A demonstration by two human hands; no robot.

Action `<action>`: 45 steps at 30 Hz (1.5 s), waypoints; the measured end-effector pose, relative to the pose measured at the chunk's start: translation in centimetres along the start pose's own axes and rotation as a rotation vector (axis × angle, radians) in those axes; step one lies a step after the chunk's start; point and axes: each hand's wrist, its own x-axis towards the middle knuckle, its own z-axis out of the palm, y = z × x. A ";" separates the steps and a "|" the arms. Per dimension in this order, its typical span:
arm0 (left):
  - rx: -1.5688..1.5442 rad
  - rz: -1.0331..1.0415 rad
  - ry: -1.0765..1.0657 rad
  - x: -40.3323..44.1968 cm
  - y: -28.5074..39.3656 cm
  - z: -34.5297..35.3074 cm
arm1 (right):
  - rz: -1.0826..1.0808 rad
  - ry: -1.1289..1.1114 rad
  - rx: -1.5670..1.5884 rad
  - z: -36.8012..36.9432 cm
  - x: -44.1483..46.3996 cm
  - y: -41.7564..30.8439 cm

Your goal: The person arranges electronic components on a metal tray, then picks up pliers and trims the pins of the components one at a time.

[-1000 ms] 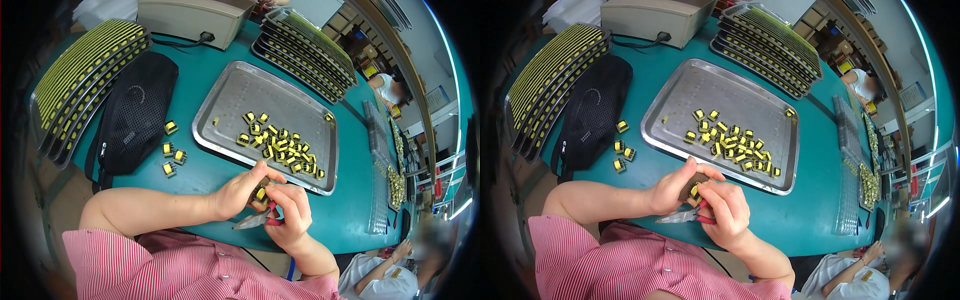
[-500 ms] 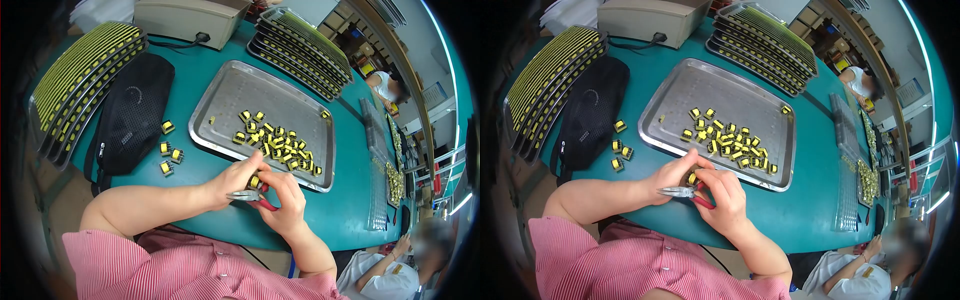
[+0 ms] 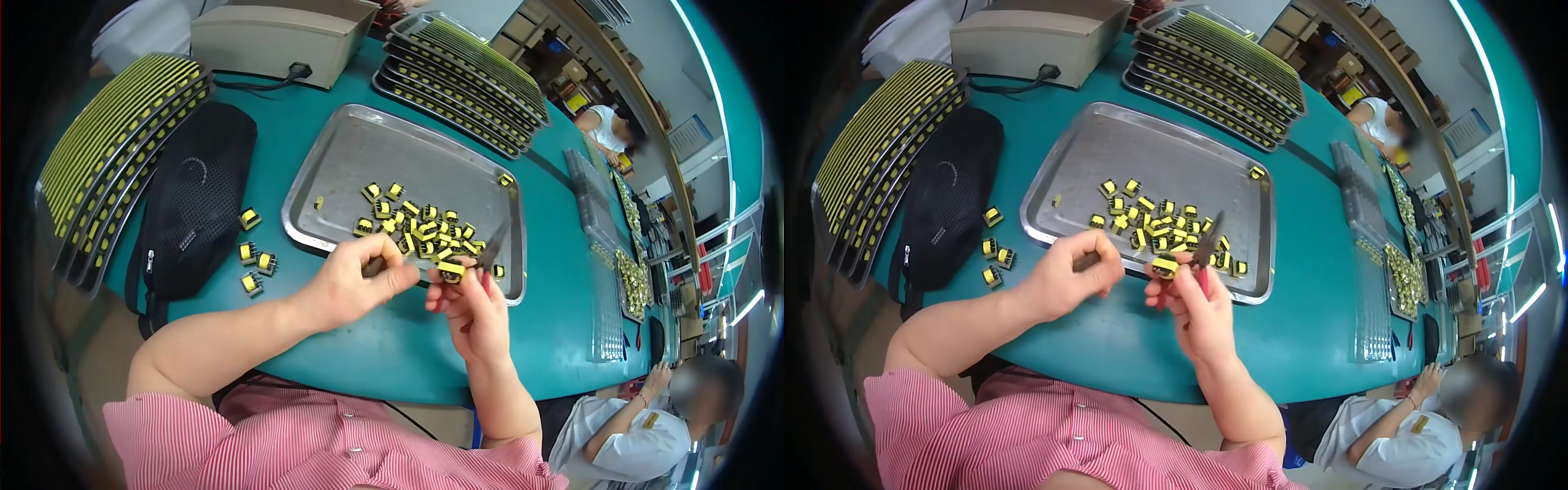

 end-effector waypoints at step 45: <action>0.533 0.599 0.284 0.0 1.3 -0.4 | -0.809 0.143 -1.401 0.5 0.1 0.5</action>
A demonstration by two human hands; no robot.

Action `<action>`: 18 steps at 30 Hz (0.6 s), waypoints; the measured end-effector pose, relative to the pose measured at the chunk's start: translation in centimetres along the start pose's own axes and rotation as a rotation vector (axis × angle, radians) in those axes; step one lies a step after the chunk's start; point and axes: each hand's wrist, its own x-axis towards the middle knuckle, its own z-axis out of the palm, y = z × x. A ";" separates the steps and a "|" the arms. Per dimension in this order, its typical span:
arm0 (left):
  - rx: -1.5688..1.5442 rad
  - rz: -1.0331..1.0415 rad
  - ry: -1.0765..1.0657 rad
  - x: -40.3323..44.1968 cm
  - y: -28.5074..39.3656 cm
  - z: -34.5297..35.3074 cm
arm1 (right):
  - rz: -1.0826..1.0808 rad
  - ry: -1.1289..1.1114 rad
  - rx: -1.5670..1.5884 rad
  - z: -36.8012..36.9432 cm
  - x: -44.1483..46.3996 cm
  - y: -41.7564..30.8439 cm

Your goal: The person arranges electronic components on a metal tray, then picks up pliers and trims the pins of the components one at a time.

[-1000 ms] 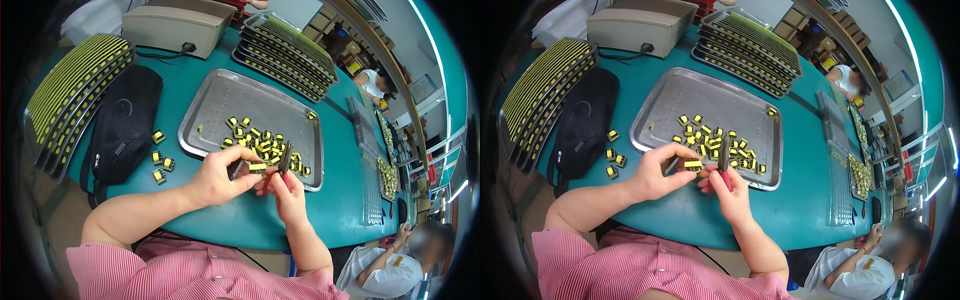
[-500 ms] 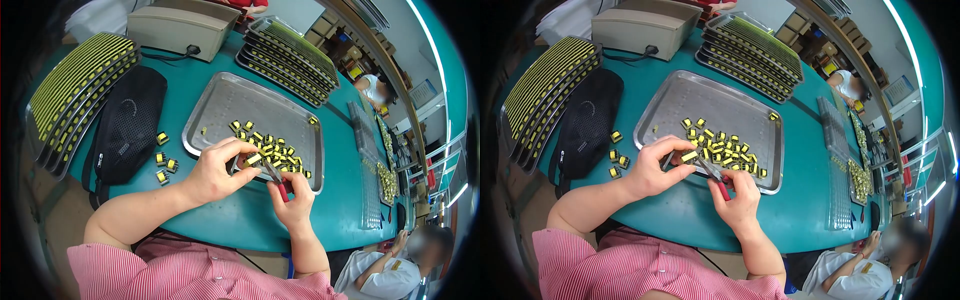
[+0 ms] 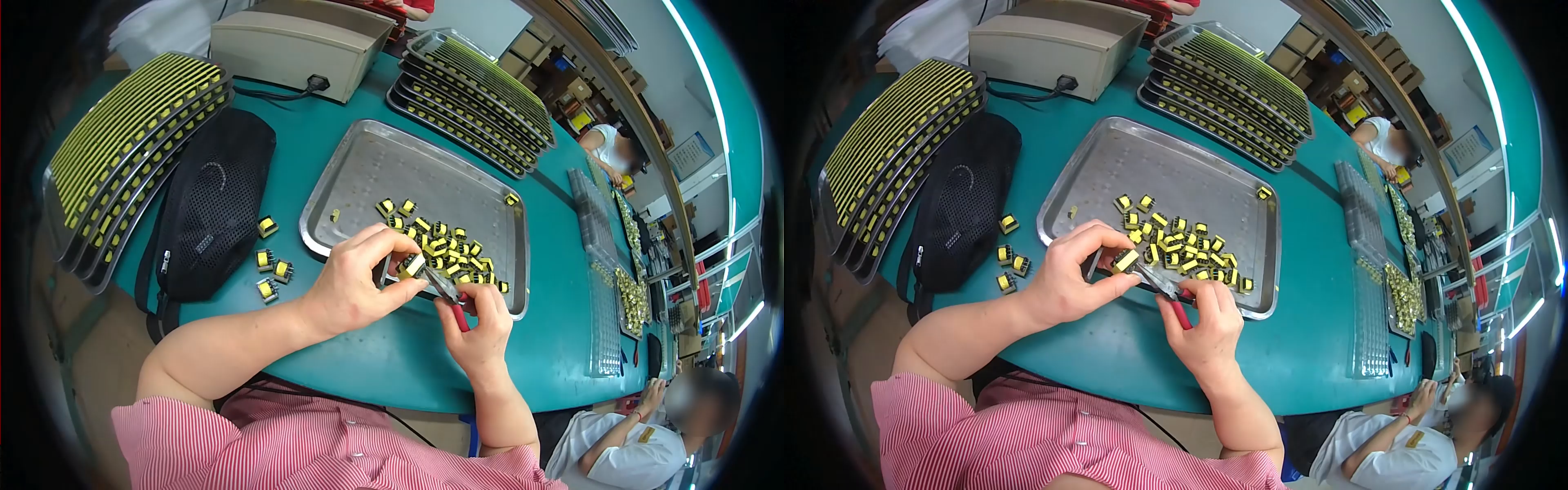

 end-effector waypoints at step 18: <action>0.069 -0.076 0.078 -0.7 0.4 0.5 | 0.022 0.038 -0.088 0.8 -0.4 -0.3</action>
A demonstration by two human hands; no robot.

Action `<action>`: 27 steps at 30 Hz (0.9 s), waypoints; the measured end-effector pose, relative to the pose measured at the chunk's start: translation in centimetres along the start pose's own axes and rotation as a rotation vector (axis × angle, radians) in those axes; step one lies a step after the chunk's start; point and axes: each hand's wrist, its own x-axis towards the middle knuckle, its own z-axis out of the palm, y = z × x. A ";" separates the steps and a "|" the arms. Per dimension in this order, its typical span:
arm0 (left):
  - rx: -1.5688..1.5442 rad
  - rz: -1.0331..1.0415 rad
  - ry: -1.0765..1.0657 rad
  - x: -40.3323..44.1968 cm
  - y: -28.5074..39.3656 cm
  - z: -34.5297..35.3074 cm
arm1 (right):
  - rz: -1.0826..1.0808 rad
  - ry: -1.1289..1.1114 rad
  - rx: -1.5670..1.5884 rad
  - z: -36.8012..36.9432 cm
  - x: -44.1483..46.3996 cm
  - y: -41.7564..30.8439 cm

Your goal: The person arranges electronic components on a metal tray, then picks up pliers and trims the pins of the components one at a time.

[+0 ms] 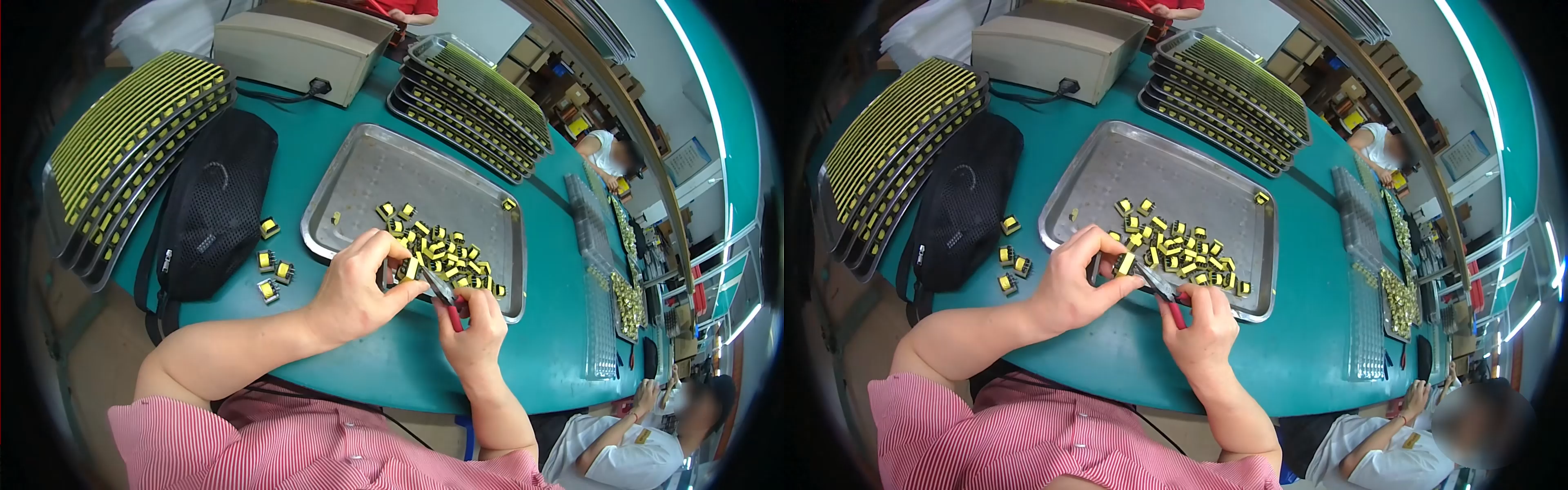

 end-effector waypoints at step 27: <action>-0.411 -0.347 -0.198 0.4 -1.3 -0.1 | 0.045 -0.084 0.037 -0.5 0.4 0.0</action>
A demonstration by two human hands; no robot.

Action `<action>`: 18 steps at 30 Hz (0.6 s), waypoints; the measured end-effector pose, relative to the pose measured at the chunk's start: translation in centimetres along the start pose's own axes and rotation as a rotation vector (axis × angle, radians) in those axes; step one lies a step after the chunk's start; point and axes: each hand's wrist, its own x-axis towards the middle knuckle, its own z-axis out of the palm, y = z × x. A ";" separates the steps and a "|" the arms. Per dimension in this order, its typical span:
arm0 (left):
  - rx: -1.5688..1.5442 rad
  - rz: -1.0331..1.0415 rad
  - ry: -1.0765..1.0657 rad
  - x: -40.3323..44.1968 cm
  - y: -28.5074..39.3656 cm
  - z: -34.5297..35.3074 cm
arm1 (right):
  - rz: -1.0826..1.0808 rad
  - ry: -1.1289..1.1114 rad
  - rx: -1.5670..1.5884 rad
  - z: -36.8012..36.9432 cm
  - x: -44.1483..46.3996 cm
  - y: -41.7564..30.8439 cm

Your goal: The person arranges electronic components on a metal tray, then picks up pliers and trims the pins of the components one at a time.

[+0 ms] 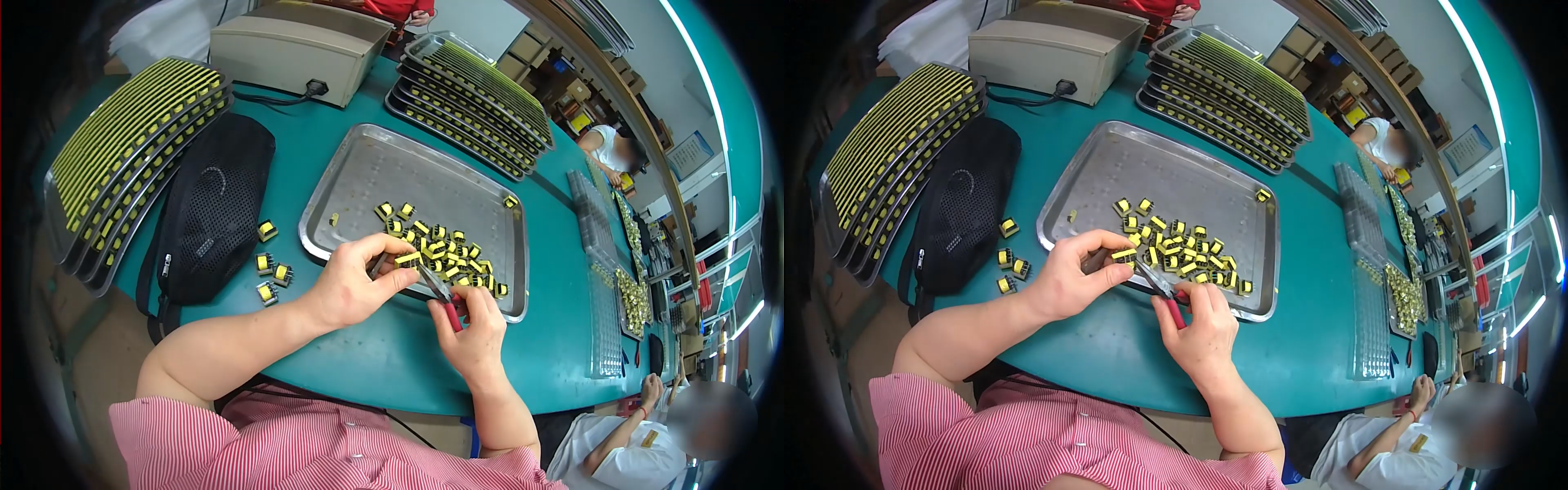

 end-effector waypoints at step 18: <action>-0.003 0.002 -0.032 0.2 -0.1 -0.1 | 0.094 -0.107 0.159 -0.6 0.0 -0.3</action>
